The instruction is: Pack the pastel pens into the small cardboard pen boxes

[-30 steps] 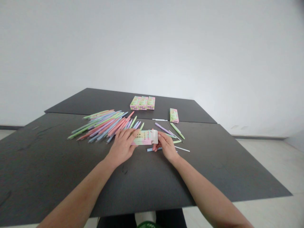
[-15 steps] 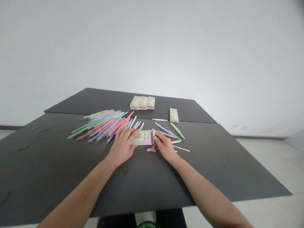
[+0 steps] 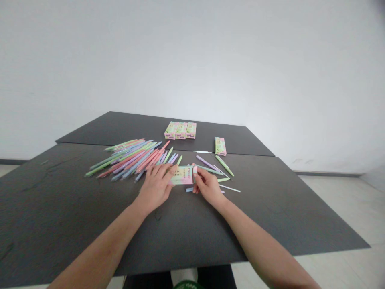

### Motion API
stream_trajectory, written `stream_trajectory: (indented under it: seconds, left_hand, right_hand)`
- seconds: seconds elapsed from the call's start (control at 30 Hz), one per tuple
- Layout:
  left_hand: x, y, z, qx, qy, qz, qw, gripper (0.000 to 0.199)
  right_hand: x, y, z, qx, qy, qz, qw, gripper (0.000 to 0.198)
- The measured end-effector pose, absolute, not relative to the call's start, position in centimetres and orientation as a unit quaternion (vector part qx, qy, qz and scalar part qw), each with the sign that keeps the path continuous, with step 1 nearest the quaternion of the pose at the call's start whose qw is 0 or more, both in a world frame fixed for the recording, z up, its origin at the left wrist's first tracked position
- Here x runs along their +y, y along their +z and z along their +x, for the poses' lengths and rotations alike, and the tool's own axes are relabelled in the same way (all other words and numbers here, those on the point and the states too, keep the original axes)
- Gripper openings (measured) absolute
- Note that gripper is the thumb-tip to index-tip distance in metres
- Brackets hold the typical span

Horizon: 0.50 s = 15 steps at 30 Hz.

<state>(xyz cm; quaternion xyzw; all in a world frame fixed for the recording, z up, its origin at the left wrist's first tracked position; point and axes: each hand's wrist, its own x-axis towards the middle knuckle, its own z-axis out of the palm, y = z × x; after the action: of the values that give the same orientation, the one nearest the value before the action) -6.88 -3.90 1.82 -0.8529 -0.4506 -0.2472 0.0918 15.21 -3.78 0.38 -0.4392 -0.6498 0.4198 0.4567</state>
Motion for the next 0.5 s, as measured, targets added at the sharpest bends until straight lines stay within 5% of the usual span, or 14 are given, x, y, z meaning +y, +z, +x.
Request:
stream_trajectory:
  seconds: [0.5]
  left_hand:
    - [-4.29, 2.12, -6.49, -0.460, -0.226, -0.852, 0.109, 0.051]
  right_hand:
    - [-3.86, 0.65, 15.09, -0.654, 0.397, -0.466, 0.444, 0.033]
